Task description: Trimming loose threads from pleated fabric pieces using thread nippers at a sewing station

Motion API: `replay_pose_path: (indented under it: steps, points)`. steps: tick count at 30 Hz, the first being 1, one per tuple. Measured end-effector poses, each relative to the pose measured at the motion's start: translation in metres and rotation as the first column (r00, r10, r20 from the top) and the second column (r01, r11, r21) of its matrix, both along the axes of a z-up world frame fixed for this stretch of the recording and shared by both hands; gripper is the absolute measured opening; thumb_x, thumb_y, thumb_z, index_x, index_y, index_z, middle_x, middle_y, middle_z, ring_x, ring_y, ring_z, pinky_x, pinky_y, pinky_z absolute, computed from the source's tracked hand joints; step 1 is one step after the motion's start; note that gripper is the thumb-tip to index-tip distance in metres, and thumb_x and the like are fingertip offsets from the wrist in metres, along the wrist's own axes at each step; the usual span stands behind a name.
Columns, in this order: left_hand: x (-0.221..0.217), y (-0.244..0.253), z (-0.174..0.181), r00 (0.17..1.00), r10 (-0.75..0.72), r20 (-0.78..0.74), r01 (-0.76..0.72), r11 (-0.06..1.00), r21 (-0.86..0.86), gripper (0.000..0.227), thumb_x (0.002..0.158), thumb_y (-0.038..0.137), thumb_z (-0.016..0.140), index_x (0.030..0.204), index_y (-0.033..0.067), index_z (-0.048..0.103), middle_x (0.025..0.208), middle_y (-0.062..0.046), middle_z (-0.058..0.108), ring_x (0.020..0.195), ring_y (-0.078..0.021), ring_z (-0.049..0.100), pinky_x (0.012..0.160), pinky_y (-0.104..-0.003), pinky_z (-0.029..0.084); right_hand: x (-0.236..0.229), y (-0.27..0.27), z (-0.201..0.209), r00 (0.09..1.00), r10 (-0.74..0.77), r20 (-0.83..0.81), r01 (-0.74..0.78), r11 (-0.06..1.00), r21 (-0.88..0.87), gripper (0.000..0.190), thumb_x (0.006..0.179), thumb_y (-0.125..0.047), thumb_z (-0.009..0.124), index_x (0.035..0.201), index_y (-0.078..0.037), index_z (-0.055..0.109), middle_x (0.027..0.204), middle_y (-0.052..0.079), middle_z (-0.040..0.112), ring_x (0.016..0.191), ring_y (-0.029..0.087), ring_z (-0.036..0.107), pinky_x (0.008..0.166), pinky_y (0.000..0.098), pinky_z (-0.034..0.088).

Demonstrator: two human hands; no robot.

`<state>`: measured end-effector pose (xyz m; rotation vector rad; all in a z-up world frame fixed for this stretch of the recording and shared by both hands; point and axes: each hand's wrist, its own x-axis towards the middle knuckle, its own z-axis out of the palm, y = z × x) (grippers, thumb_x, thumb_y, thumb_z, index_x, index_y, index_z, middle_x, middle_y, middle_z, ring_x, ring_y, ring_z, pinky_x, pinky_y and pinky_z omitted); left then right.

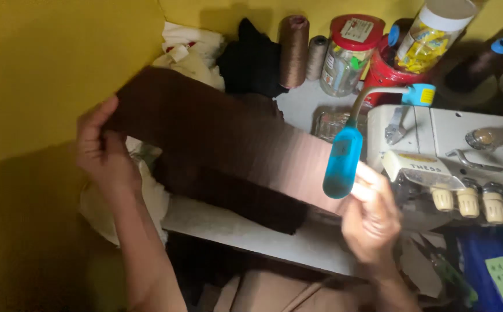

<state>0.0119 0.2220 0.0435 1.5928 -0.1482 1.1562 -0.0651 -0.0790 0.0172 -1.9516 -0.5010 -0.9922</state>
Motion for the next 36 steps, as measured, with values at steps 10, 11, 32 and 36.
replay_pose_path:
  steps: [10,11,32,36]
  points:
    - [-0.031,0.027,-0.106,0.72,0.592,-0.361,-0.104,0.607,0.788,0.041,0.067,-0.002,0.051,0.096,0.0234,0.065,0.09,-0.004,0.057,0.084,-0.0252,0.052,0.074,-0.043,0.035,0.021,0.006,-0.04,0.958,0.197,-0.21,-0.28,0.804,-0.524,0.033,0.065,0.014,0.045,0.096,0.004,0.052,0.11,0.018,0.05,0.107,0.039,0.045,0.094,0.0456,0.035]
    - [-0.037,0.018,-0.099,0.653,0.641,-0.403,-0.078,0.586,0.806,0.039,0.069,0.0,0.052,0.098,0.0232,0.064,0.098,-0.004,0.054,0.091,-0.0266,0.048,0.08,-0.045,0.032,0.019,0.007,-0.044,0.963,0.19,-0.192,-0.269,0.763,-0.588,0.024,0.071,0.012,0.043,0.093,0.006,0.051,0.106,0.021,0.05,0.106,0.04,0.045,0.094,0.0479,0.035]
    - [0.09,-0.068,-0.07,0.993,0.081,-0.082,0.056,0.282,0.958,0.023,0.061,-0.007,0.054,0.073,0.0125,0.052,0.069,-0.002,0.048,0.069,-0.0218,0.047,0.077,-0.035,0.031,0.016,0.016,-0.041,0.997,0.076,-0.005,-0.058,0.707,-0.705,0.016,0.08,0.007,0.041,0.087,0.003,0.055,0.095,0.016,0.054,0.105,0.033,0.049,0.094,0.0427,0.037]
    - [0.073,-0.058,-0.084,0.985,0.086,0.15,-0.172,0.392,0.904,0.024,0.067,-0.011,0.063,0.077,0.0109,0.057,0.092,-0.004,0.056,0.074,-0.0193,0.053,0.076,-0.034,0.035,0.017,0.015,-0.044,0.995,0.093,-0.033,-0.089,0.705,-0.703,0.016,0.08,0.007,0.041,0.089,0.004,0.055,0.096,0.017,0.053,0.106,0.035,0.048,0.093,0.0443,0.037]
